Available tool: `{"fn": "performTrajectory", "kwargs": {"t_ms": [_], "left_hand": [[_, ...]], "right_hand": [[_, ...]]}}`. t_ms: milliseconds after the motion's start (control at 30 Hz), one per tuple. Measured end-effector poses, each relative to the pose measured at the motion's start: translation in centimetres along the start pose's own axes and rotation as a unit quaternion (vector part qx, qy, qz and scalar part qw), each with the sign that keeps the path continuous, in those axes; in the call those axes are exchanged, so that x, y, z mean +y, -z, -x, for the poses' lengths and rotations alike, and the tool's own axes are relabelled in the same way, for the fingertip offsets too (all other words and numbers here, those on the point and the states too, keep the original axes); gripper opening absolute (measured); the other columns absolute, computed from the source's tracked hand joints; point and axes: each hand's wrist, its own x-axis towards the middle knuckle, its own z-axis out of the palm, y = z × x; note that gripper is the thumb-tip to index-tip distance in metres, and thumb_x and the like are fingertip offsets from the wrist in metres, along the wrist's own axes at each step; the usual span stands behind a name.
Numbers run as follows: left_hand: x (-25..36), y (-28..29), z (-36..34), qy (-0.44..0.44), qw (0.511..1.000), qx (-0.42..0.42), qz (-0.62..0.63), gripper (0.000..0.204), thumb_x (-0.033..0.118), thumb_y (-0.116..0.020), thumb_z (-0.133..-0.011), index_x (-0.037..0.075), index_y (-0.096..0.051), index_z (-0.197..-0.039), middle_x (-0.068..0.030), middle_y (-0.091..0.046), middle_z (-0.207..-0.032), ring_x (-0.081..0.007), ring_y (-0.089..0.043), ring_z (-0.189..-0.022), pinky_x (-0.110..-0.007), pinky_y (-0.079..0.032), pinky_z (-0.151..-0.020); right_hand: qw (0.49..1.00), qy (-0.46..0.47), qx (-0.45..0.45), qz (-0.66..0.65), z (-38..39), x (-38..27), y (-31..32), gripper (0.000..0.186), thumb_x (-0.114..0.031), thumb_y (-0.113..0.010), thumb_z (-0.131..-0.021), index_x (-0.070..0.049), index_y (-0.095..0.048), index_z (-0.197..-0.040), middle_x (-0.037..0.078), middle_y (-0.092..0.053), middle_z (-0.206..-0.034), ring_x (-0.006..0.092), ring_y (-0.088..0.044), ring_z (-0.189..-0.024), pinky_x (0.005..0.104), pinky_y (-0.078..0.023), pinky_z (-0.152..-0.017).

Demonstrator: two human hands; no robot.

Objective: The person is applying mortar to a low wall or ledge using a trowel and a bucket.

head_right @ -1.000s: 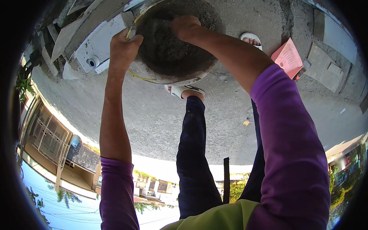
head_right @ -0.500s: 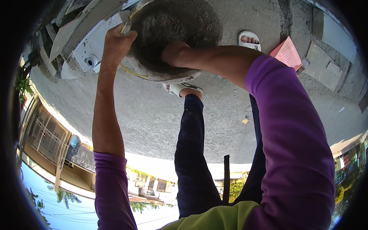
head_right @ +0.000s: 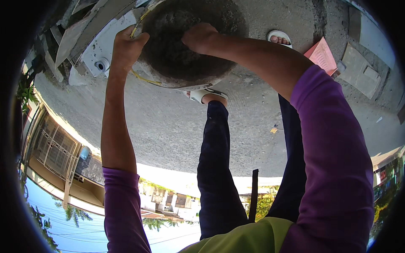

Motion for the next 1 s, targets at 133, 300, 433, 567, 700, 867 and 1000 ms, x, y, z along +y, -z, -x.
{"fn": "performTrajectory", "kwargs": {"t_ms": [133,300,433,567,700,867,1000], "left_hand": [[-0.9,0.1,-1.5,-0.041,0.999,-0.011,-0.02,0.03,0.02,-0.068,-0.079,-0.005,-0.069,-0.095,-0.0148,-0.067,-0.071,-0.0196,-0.057,-0.064,-0.038,-0.052,-0.07],[0.5,-1.5,0.3,-0.024,0.999,0.016,-0.027,0.029,0.021,-0.066,-0.078,-0.006,-0.066,-0.09,-0.026,-0.066,-0.076,-0.037,-0.06,-0.067,-0.043,-0.053,-0.075],[1.6,-1.6,-0.1,-0.074,0.995,0.025,-0.054,0.032,0.021,-0.068,-0.08,-0.006,-0.068,-0.097,-0.0167,-0.064,-0.069,-0.0198,-0.054,-0.063,-0.039,-0.051,-0.068],[1.5,-2.3,-0.1,-0.042,0.999,0.013,-0.002,0.03,0.022,-0.067,-0.078,-0.006,-0.065,-0.088,-0.0276,-0.065,-0.076,-0.0412,-0.061,-0.067,-0.046,-0.053,-0.074],[2.0,-1.3,0.5,-0.021,1.0,0.007,-0.021,0.033,0.021,-0.067,-0.078,-0.008,-0.069,-0.095,-0.0296,-0.067,-0.08,-0.0428,-0.066,-0.074,-0.043,-0.054,-0.079],[4.2,-3.3,-1.5,-0.074,0.997,0.034,-0.015,0.035,0.023,-0.066,-0.078,-0.007,-0.067,-0.097,-0.0274,-0.067,-0.08,-0.0389,-0.062,-0.071,-0.044,-0.053,-0.078],[4.0,-2.6,-0.9,-0.051,0.998,0.009,-0.035,0.037,0.019,-0.066,-0.077,-0.01,-0.069,-0.1,-0.0337,-0.068,-0.088,-0.0459,-0.069,-0.086,-0.044,-0.054,-0.086]], "right_hand": [[0.995,-0.082,0.005,-0.054,-3.3,-0.6,1.5,0.027,-0.016,-0.056,-0.095,-0.008,-0.078,-0.108,0.014,-0.076,-0.112,0.032,-0.073,-0.107,0.0445,-0.06,-0.089],[0.999,-0.005,-0.045,-0.024,0.5,-3.8,-2.1,0.026,-0.019,-0.057,-0.095,-0.006,-0.078,-0.102,0.013,-0.077,-0.109,0.0302,-0.074,-0.104,0.0444,-0.062,-0.082],[0.985,-0.149,-0.03,-0.081,-1.3,1.7,1.7,0.027,-0.018,-0.056,-0.095,-0.007,-0.078,-0.106,0.014,-0.076,-0.113,0.0283,-0.073,-0.108,0.0446,-0.061,-0.087],[0.989,-0.131,-0.062,-0.028,0.8,-1.2,-5.5,0.026,-0.017,-0.056,-0.096,-0.008,-0.078,-0.107,0.015,-0.076,-0.113,0.0312,-0.074,-0.106,0.044,-0.061,-0.085],[0.997,-0.027,-0.062,0.021,1.5,-0.8,-0.7,0.026,-0.017,-0.057,-0.096,-0.008,-0.078,-0.11,0.015,-0.075,-0.115,0.0346,-0.074,-0.105,0.0457,-0.063,-0.079],[0.98,-0.188,-0.005,0.061,-1.5,5.4,-2.5,0.026,-0.015,-0.06,-0.094,-0.009,-0.077,-0.112,0.017,-0.075,-0.114,0.0336,-0.074,-0.104,0.0498,-0.063,-0.077],[0.985,-0.168,-0.041,0.014,-0.1,1.7,-5.8,0.021,-0.015,-0.066,-0.09,-0.007,-0.078,-0.106,0.014,-0.077,-0.107,0.0355,-0.075,-0.1,0.0528,-0.061,-0.068]]}}
